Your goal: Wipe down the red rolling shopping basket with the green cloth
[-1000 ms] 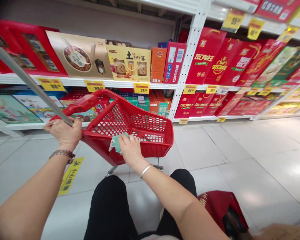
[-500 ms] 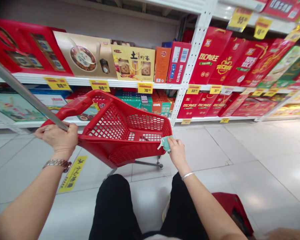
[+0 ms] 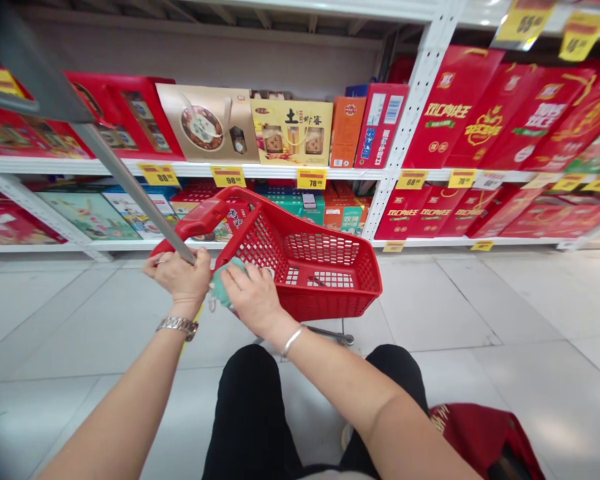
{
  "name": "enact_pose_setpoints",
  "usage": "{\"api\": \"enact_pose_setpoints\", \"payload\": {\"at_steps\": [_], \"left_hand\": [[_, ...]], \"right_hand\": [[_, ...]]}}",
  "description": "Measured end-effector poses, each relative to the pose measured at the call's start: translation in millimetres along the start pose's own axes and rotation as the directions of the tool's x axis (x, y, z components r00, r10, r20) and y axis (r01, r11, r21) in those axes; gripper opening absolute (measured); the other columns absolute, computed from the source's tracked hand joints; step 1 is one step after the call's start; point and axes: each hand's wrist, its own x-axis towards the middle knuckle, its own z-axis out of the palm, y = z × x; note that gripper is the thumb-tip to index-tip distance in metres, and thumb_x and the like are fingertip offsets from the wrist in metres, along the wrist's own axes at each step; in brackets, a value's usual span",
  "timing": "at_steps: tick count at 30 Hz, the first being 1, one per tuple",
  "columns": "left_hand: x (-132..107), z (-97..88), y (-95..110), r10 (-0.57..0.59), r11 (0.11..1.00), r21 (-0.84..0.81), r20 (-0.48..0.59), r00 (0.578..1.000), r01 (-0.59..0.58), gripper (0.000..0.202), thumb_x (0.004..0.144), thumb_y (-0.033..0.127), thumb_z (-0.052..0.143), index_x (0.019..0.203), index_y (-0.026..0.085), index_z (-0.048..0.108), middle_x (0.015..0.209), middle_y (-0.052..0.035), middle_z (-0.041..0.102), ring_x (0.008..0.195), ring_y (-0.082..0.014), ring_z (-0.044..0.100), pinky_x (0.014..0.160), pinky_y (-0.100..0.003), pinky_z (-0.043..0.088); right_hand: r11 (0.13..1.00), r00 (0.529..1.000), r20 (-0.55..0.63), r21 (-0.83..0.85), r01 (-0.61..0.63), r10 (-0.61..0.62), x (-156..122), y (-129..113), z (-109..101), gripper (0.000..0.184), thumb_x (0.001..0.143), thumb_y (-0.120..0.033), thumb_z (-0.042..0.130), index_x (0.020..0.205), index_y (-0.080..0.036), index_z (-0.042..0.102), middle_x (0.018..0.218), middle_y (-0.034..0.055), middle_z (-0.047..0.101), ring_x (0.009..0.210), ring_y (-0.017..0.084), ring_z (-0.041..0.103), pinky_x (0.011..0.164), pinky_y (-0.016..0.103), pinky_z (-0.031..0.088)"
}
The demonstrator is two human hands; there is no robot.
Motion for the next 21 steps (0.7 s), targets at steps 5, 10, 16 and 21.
{"api": "enact_pose_setpoints", "payload": {"at_steps": [5, 10, 16, 21], "left_hand": [[-4.1, 0.0, 4.3, 0.017, 0.999, -0.041, -0.004, 1.000, -0.017, 0.025, 0.082, 0.044, 0.051, 0.066, 0.024, 0.054, 0.065, -0.0102, 0.056, 0.086, -0.0341, 0.060, 0.107, -0.058, 0.031], [-5.4, 1.7, 5.0, 0.023, 0.997, -0.075, -0.036, 0.999, -0.025, 0.025, 0.080, 0.043, 0.055, 0.063, 0.027, 0.048, 0.060, -0.0062, 0.051, 0.082, -0.0330, 0.058, 0.106, -0.056, 0.032], [-6.8, 2.7, 8.5, 0.017, 0.997, -0.077, -0.033, 0.999, -0.019, 0.026, 0.080, 0.044, 0.056, 0.062, 0.026, 0.049, 0.060, -0.0059, 0.051, 0.082, -0.0325, 0.058, 0.106, -0.056, 0.031], [-6.3, 0.6, 9.4, 0.010, 0.998, -0.067, -0.018, 1.000, -0.011, 0.026, 0.080, 0.043, 0.056, 0.062, 0.026, 0.051, 0.061, -0.0082, 0.053, 0.085, -0.0340, 0.059, 0.105, -0.057, 0.031]], "right_hand": [[0.997, 0.999, -0.038, -0.075, -0.005, 0.002, -14.4, 5.2, 17.3, 0.040, 0.104, -0.018, 0.048, 0.142, -0.021, 0.060, 0.146, 0.0104, 0.063, 0.114, 0.026, 0.054, 0.088, 0.041, 0.048], [0.992, 0.997, -0.078, -0.123, -0.015, 0.006, -56.9, 36.7, 12.9, 0.045, 0.101, -0.012, 0.048, 0.142, -0.022, 0.061, 0.144, 0.0103, 0.065, 0.120, 0.027, 0.054, 0.093, 0.043, 0.047], [0.989, 0.997, -0.082, -0.145, -0.005, -0.007, -77.0, 54.5, 8.5, 0.050, 0.099, -0.009, 0.049, 0.147, -0.022, 0.057, 0.147, 0.0098, 0.064, 0.123, 0.028, 0.054, 0.098, 0.045, 0.046], [0.987, 0.996, -0.083, -0.161, 0.017, -0.030, -86.4, 69.2, 8.7, 0.045, 0.101, -0.012, 0.051, 0.144, -0.023, 0.059, 0.145, 0.0095, 0.065, 0.120, 0.026, 0.056, 0.097, 0.044, 0.047]]}}
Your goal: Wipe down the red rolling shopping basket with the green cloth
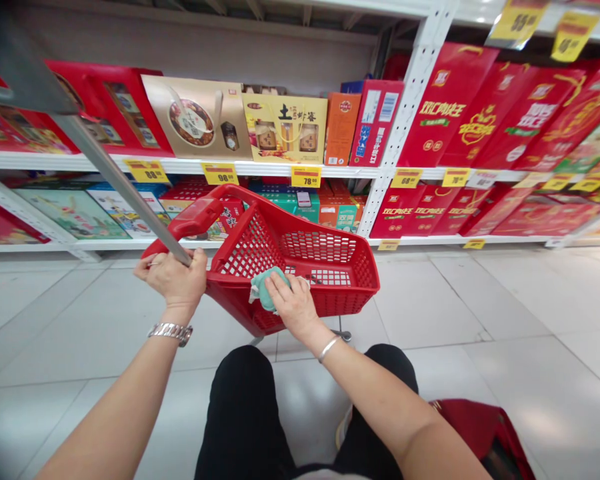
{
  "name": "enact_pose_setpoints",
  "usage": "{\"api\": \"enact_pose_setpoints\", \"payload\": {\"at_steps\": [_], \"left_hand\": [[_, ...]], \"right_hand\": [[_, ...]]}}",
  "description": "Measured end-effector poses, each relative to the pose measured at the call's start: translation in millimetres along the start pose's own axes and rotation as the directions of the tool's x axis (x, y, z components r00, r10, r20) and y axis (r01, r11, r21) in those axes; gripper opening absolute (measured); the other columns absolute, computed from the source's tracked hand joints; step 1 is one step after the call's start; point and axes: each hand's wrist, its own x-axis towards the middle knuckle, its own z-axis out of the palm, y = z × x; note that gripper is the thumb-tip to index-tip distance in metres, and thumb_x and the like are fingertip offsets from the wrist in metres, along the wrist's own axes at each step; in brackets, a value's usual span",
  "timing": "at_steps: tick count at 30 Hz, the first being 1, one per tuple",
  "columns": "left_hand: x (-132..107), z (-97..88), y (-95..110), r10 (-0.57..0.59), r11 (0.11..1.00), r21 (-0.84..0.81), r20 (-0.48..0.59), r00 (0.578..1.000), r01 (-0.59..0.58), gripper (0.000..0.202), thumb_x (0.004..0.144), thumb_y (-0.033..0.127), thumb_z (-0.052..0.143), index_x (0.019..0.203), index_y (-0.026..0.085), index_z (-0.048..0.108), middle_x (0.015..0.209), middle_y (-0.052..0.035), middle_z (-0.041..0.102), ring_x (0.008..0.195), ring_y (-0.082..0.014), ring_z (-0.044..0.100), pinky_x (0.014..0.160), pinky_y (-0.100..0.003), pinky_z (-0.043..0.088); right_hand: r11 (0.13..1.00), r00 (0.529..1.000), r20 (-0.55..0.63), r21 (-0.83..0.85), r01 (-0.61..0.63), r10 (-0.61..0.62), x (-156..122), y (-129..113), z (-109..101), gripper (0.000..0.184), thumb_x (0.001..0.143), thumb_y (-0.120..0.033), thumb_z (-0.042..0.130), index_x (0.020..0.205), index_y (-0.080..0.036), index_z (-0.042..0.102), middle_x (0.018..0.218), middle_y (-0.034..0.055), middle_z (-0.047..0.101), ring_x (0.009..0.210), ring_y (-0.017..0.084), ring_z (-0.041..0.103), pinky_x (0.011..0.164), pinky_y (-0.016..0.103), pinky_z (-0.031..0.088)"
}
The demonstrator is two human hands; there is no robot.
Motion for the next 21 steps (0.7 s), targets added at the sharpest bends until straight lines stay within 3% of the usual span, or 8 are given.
{"api": "enact_pose_setpoints", "payload": {"at_steps": [4, 8, 13, 17, 21], "left_hand": [[1.4, -1.7, -2.8, 0.002, 1.000, -0.005, 0.001, 1.000, -0.002, 0.025, 0.078, 0.044, 0.056, 0.061, 0.026, 0.050, 0.060, -0.0072, 0.052, 0.085, -0.0345, 0.060, 0.105, -0.058, 0.032], [2.6, -2.2, -6.6, 0.000, 1.000, 0.009, 0.003, 1.000, 0.000, 0.025, 0.080, 0.045, 0.053, 0.064, 0.025, 0.054, 0.063, -0.0093, 0.055, 0.088, -0.0366, 0.061, 0.104, -0.060, 0.033], [2.8, -0.7, -8.0, 0.005, 1.000, -0.011, -0.017, 1.000, -0.005, 0.022, 0.079, 0.042, 0.057, 0.063, 0.027, 0.053, 0.060, -0.0071, 0.052, 0.087, -0.0366, 0.062, 0.103, -0.061, 0.034], [1.6, 1.9, -5.7, 0.010, 1.000, 0.010, -0.020, 1.000, -0.010, 0.020, 0.079, 0.041, 0.057, 0.066, 0.027, 0.053, 0.061, -0.0078, 0.053, 0.086, -0.0373, 0.063, 0.103, -0.061, 0.034], [0.1, 3.2, -0.3, -0.022, 0.999, 0.038, 0.004, 1.000, 0.022, 0.024, 0.081, 0.044, 0.052, 0.069, 0.024, 0.057, 0.066, -0.0111, 0.055, 0.092, -0.0395, 0.062, 0.103, -0.061, 0.033]], "right_hand": [[1.000, 0.999, -0.041, -0.032, 0.000, -0.001, -28.3, 21.0, -4.8, 0.041, 0.102, -0.013, 0.052, 0.141, -0.022, 0.061, 0.142, 0.0104, 0.067, 0.131, 0.027, 0.055, 0.109, 0.049, 0.042], [0.994, 0.997, -0.044, -0.088, -0.066, 0.062, -63.8, 48.4, -15.9, 0.042, 0.102, -0.010, 0.050, 0.139, -0.023, 0.063, 0.140, 0.0095, 0.069, 0.141, 0.028, 0.051, 0.122, 0.061, 0.027], [0.984, 0.991, -0.042, -0.122, -0.130, 0.125, -88.4, 78.7, -32.4, 0.045, 0.101, -0.006, 0.048, 0.138, -0.025, 0.064, 0.137, 0.0090, 0.071, 0.142, 0.026, 0.053, 0.127, 0.067, 0.015], [0.985, 0.986, -0.085, -0.091, -0.149, 0.141, -77.9, 76.0, -39.6, 0.047, 0.098, -0.003, 0.049, 0.138, -0.023, 0.065, 0.137, 0.0113, 0.071, 0.141, 0.025, 0.055, 0.128, 0.065, 0.017], [0.993, 0.989, -0.106, -0.032, -0.111, 0.107, -33.0, 39.3, -34.6, 0.045, 0.100, -0.006, 0.049, 0.137, -0.024, 0.066, 0.142, 0.0087, 0.068, 0.143, 0.026, 0.053, 0.128, 0.065, 0.020]]}}
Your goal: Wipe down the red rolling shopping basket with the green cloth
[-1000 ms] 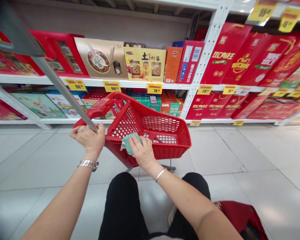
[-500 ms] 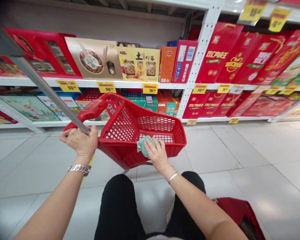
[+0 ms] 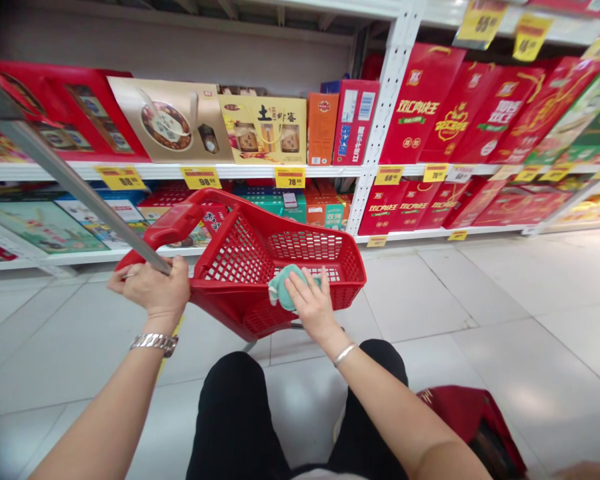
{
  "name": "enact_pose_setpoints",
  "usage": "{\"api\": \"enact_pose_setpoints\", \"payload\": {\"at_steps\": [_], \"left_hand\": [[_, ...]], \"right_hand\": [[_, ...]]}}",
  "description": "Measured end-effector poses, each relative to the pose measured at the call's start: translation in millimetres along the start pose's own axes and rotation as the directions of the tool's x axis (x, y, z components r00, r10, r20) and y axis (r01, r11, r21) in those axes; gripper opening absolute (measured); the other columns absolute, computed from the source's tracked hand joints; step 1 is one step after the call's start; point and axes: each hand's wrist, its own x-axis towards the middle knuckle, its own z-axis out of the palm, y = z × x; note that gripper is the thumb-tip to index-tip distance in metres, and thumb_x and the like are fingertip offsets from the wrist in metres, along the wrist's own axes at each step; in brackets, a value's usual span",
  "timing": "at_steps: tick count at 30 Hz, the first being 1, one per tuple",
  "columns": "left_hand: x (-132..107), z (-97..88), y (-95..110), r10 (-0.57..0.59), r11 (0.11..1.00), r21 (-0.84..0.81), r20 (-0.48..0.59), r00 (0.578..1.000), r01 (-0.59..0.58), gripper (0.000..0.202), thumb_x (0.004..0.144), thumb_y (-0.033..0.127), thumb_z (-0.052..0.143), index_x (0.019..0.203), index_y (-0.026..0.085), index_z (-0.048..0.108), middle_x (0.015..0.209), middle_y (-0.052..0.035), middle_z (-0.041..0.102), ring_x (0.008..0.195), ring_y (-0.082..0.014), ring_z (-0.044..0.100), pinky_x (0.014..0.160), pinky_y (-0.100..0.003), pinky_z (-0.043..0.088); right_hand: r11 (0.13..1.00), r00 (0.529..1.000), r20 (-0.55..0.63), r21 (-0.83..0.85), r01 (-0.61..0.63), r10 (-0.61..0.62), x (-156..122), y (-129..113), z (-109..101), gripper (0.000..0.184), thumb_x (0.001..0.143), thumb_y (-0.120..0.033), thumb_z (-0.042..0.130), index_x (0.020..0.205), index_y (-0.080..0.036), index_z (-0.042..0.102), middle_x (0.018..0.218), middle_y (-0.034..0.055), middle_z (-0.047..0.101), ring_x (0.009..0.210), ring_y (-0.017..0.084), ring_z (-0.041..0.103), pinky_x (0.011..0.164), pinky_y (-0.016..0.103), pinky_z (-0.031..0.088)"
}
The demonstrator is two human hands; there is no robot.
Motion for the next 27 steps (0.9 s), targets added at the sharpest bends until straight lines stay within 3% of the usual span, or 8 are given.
{"api": "enact_pose_setpoints", "payload": {"at_steps": [3, 6, 10, 13, 20, 27], "left_hand": [[-1.1, -0.6, 5.6, -0.013, 1.000, -0.013, 0.014, 1.000, 0.013, 0.024, 0.081, 0.042, 0.052, 0.070, 0.023, 0.060, 0.067, -0.0115, 0.056, 0.093, -0.0385, 0.062, 0.105, -0.060, 0.032], [-2.3, -2.2, 10.1, -0.016, 1.000, -0.020, 0.010, 1.000, 0.016, 0.024, 0.079, 0.043, 0.052, 0.069, 0.023, 0.060, 0.066, -0.0106, 0.057, 0.090, -0.0376, 0.062, 0.105, -0.059, 0.032], [-3.5, -4.3, 9.4, -0.003, 1.000, -0.020, -0.002, 1.000, 0.003, 0.024, 0.079, 0.045, 0.053, 0.068, 0.025, 0.058, 0.064, -0.0095, 0.057, 0.088, -0.0377, 0.063, 0.105, -0.059, 0.033], [-3.1, -5.0, 3.7, 0.003, 1.000, -0.012, -0.006, 1.000, -0.003, 0.025, 0.079, 0.045, 0.053, 0.067, 0.025, 0.059, 0.064, -0.0105, 0.058, 0.088, -0.0378, 0.063, 0.105, -0.059, 0.033], [-0.4, -8.7, -7.2, 0.022, 1.000, -0.017, -0.020, 1.000, -0.022, 0.028, 0.080, 0.047, 0.052, 0.068, 0.024, 0.062, 0.063, -0.0111, 0.057, 0.087, -0.0390, 0.062, 0.103, -0.062, 0.034], [-2.9, -12.8, -8.4, 0.029, 1.000, -0.001, -0.027, 0.999, -0.029, 0.026, 0.081, 0.048, 0.054, 0.066, 0.026, 0.056, 0.064, -0.0073, 0.051, 0.086, -0.0375, 0.062, 0.103, -0.064, 0.036]], "right_hand": [[0.994, 0.999, 0.002, 0.097, 0.045, -0.045, 41.5, -44.8, 14.0, 0.041, 0.101, -0.010, 0.053, 0.138, -0.022, 0.065, 0.143, 0.0082, 0.067, 0.140, 0.027, 0.056, 0.127, 0.064, 0.025], [0.980, 0.993, 0.085, 0.192, 0.062, -0.080, 73.8, -82.5, 29.1, 0.039, 0.102, -0.015, 0.058, 0.139, -0.024, 0.064, 0.145, 0.0086, 0.065, 0.138, 0.027, 0.057, 0.126, 0.063, 0.032], [0.977, 0.989, 0.115, 0.200, 0.071, -0.096, 77.1, -96.3, 41.6, 0.036, 0.102, -0.017, 0.058, 0.136, -0.024, 0.066, 0.143, 0.0077, 0.067, 0.134, 0.026, 0.061, 0.124, 0.060, 0.038], [0.983, 0.992, 0.101, 0.170, 0.064, -0.082, 52.9, -78.1, 42.1, 0.037, 0.102, -0.014, 0.058, 0.136, -0.024, 0.067, 0.142, 0.0082, 0.068, 0.134, 0.025, 0.061, 0.123, 0.057, 0.039], [0.999, 0.998, 0.045, -0.003, 0.042, -0.042, -17.3, -3.1, 17.9, 0.039, 0.102, -0.010, 0.051, 0.136, -0.021, 0.066, 0.138, 0.0096, 0.070, 0.134, 0.026, 0.060, 0.119, 0.055, 0.041], [0.991, 0.986, 0.127, -0.094, -0.099, 0.110, -67.4, 73.0, -11.6, 0.050, 0.096, -0.004, 0.045, 0.139, -0.021, 0.065, 0.139, 0.0123, 0.069, 0.135, 0.024, 0.058, 0.120, 0.053, 0.038]]}}
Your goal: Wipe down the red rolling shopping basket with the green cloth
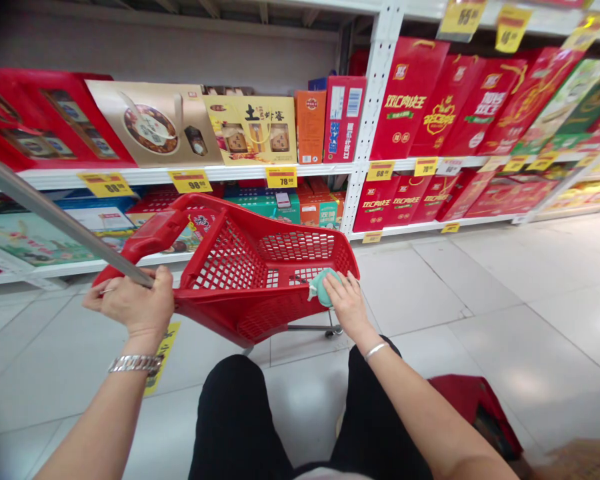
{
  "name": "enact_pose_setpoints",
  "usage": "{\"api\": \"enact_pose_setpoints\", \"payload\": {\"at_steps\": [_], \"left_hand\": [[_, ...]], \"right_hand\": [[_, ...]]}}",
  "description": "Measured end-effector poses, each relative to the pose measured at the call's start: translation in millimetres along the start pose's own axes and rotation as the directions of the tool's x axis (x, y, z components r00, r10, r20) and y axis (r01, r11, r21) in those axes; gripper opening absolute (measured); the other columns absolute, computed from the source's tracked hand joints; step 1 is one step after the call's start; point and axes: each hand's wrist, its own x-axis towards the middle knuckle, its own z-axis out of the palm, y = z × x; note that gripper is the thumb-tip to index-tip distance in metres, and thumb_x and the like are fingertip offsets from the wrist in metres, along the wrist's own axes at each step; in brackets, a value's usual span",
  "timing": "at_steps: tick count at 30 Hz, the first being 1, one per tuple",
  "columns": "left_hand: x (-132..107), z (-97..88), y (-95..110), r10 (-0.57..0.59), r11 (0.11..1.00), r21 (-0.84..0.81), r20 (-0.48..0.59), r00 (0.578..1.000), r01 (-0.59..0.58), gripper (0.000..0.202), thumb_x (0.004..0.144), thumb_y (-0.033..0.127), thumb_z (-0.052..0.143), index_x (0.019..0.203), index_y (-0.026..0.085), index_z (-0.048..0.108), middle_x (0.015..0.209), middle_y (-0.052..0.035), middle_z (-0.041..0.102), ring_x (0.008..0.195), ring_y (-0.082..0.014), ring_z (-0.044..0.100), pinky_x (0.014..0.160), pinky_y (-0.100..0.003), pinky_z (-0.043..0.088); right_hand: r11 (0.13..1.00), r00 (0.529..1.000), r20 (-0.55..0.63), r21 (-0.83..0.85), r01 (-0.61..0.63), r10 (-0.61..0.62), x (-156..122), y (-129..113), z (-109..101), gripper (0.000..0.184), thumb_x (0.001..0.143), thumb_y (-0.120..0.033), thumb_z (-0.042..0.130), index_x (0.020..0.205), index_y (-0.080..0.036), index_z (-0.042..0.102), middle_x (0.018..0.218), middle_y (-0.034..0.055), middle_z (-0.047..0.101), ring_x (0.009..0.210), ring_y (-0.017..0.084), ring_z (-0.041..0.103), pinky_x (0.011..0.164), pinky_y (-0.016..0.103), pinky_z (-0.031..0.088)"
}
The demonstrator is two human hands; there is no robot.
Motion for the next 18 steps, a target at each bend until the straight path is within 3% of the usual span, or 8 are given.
{"api": "enact_pose_setpoints", "payload": {"at_steps": [4, 7, 9, 12, 15, 18], "left_hand": [[-2.2, 1.6, 0.4, -0.014, 1.000, 0.008, -0.008, 1.000, 0.014, 0.027, 0.082, 0.046, 0.052, 0.066, 0.025, 0.057, 0.064, -0.0085, 0.051, 0.087, -0.0383, 0.063, 0.102, -0.065, 0.034], [-2.8, 3.5, 0.1, -0.017, 1.000, 0.010, -0.022, 1.000, 0.018, 0.025, 0.081, 0.045, 0.053, 0.067, 0.025, 0.058, 0.064, -0.0088, 0.052, 0.086, -0.0373, 0.063, 0.102, -0.064, 0.036], [-2.8, 4.5, -0.5, -0.011, 1.000, 0.006, -0.023, 1.000, 0.011, 0.026, 0.081, 0.045, 0.053, 0.066, 0.025, 0.057, 0.065, -0.0088, 0.053, 0.086, -0.0369, 0.063, 0.102, -0.063, 0.037], [-2.6, 5.3, -1.0, -0.012, 1.000, 0.009, -0.010, 1.000, 0.012, 0.027, 0.081, 0.047, 0.053, 0.066, 0.024, 0.058, 0.067, -0.0104, 0.055, 0.088, -0.0375, 0.063, 0.103, -0.063, 0.036], [-2.1, 5.3, -0.7, -0.018, 1.000, 0.013, -0.009, 1.000, 0.018, 0.027, 0.081, 0.046, 0.052, 0.068, 0.024, 0.060, 0.069, -0.0115, 0.057, 0.091, -0.0386, 0.063, 0.104, -0.063, 0.035], [-0.3, 4.6, -1.1, -0.013, 1.000, 0.026, 0.013, 1.000, 0.012, 0.028, 0.081, 0.046, 0.051, 0.070, 0.023, 0.062, 0.069, -0.0132, 0.059, 0.092, -0.0397, 0.063, 0.104, -0.062, 0.034]], "right_hand": [[0.985, 0.984, 0.051, -0.027, -0.172, 0.173, -6.0, 25.4, -10.3, 0.060, 0.085, 0.000, 0.045, 0.137, -0.020, 0.066, 0.136, 0.0143, 0.071, 0.126, 0.026, 0.065, 0.119, 0.057, 0.038], [0.967, 0.968, -0.001, 0.046, -0.250, 0.250, 9.0, 13.9, -16.7, 0.069, 0.077, 0.002, 0.045, 0.139, -0.020, 0.065, 0.134, 0.0139, 0.072, 0.124, 0.026, 0.067, 0.119, 0.056, 0.039], [0.965, 0.972, -0.038, 0.132, -0.227, 0.234, 28.0, -10.3, -18.4, 0.070, 0.076, 0.002, 0.045, 0.141, -0.019, 0.064, 0.136, 0.0136, 0.071, 0.126, 0.025, 0.066, 0.119, 0.054, 0.040], [0.963, 0.992, -0.055, 0.250, -0.099, 0.116, 62.7, -63.5, -16.1, 0.064, 0.079, 0.001, 0.046, 0.138, -0.016, 0.065, 0.139, 0.0144, 0.069, 0.130, 0.023, 0.064, 0.121, 0.050, 0.039], [0.939, 0.999, -0.013, 0.343, 0.034, -0.031, 92.9, -118.5, -8.8, 0.063, 0.084, 0.001, 0.047, 0.141, -0.018, 0.063, 0.142, 0.0123, 0.067, 0.133, 0.022, 0.062, 0.123, 0.050, 0.037], [0.916, 0.992, 0.009, 0.385, 0.112, -0.126, 109.2, -154.1, 1.0, 0.057, 0.088, -0.001, 0.052, 0.141, -0.019, 0.064, 0.143, 0.0129, 0.066, 0.131, 0.024, 0.062, 0.123, 0.050, 0.037]]}}
